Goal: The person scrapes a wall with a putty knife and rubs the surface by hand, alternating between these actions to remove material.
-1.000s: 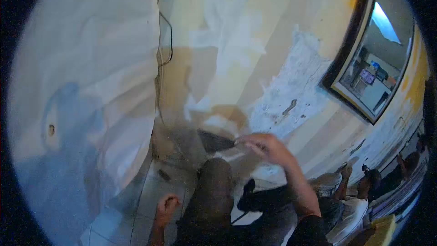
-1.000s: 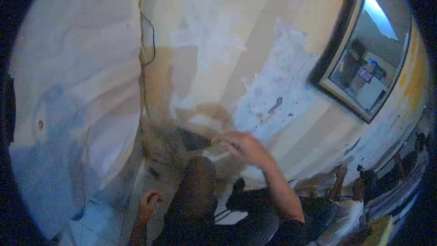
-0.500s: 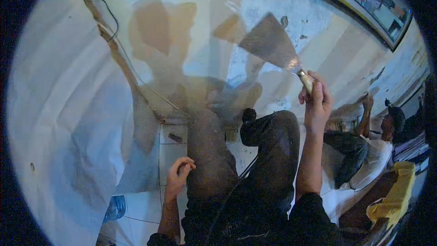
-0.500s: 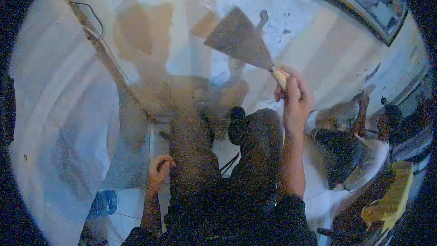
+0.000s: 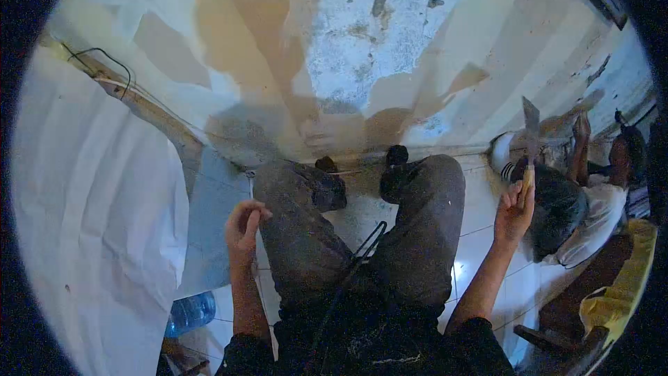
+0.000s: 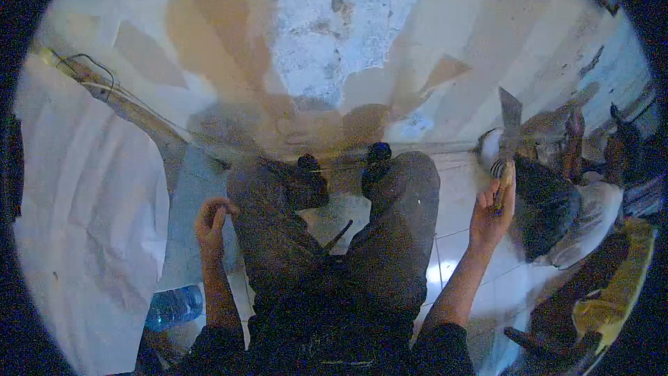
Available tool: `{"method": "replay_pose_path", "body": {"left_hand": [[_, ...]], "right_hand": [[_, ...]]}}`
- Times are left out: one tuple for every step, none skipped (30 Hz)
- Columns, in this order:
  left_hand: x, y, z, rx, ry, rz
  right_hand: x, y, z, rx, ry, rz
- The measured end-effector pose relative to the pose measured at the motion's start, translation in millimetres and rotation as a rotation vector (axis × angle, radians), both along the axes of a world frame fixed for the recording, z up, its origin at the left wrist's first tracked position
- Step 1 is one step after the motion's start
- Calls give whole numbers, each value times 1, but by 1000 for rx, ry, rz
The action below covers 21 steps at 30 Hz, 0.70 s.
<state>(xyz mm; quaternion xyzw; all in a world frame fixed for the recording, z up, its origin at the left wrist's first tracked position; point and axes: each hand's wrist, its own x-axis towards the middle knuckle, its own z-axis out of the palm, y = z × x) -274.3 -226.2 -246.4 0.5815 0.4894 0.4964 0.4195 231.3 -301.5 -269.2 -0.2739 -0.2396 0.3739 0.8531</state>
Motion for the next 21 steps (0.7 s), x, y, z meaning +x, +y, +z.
{"method": "replay_pose_path", "body": {"left_hand": [[6, 4, 7, 3, 14, 1], [13, 4, 15, -4, 39, -25], [19, 2, 21, -10, 63, -49], [24, 0, 25, -8, 74, -44], [27, -2, 28, 7, 112, -63], [30, -5, 30, 20, 149, -82], [31, -9, 30, 16, 161, -77], [29, -14, 28, -13, 138, -72], [29, -19, 29, -44, 116, -66], [28, -22, 30, -49, 127, -62], [28, -26, 32, 13, 193, -29], [28, -29, 33, 73, 257, 5], [23, -30, 34, 68, 264, 10], [16, -30, 34, 52, 273, 63], [18, -31, 38, 38, 282, 119], [18, -35, 44, -21, 281, 189], [21, -37, 49, -29, 285, 197], [26, -37, 55, 57, 282, 158], [30, -38, 57, 145, 278, 118], [30, -40, 54, 141, 277, 124], [30, -40, 49, 134, 259, 99]], "right_hand": [[2, 0, -6, 8, 58, 17], [3, 0, -12, 8, 71, 20], [-6, 4, -6, -28, 136, -51], [-9, 8, -4, -63, 202, -120], [-7, 10, -9, -65, 214, -115], [-5, 13, -14, 48, 218, -13], [-3, 16, -18, 162, 223, 88], [-2, 18, -22, 159, 234, 93], [-4, 20, -23, 174, 232, 110], [-4, 21, -24, 189, 230, 126], [-3, 20, -24, 184, 241, 129], [-1, 19, -24, 137, 247, 77], [1, 19, -27, 111, 250, 55], [4, 19, -30, 84, 254, 34], [8, 22, -35, 109, 224, 49], [11, 23, -39, 133, 195, 66], [13, 25, -42, 124, 200, 74], [14, 28, -43, 163, 217, 120], [14, 33, -42, 205, 232, 166], [16, 35, -40, 200, 232, 172], [16, 37, -36, 191, 260, 193]]}}
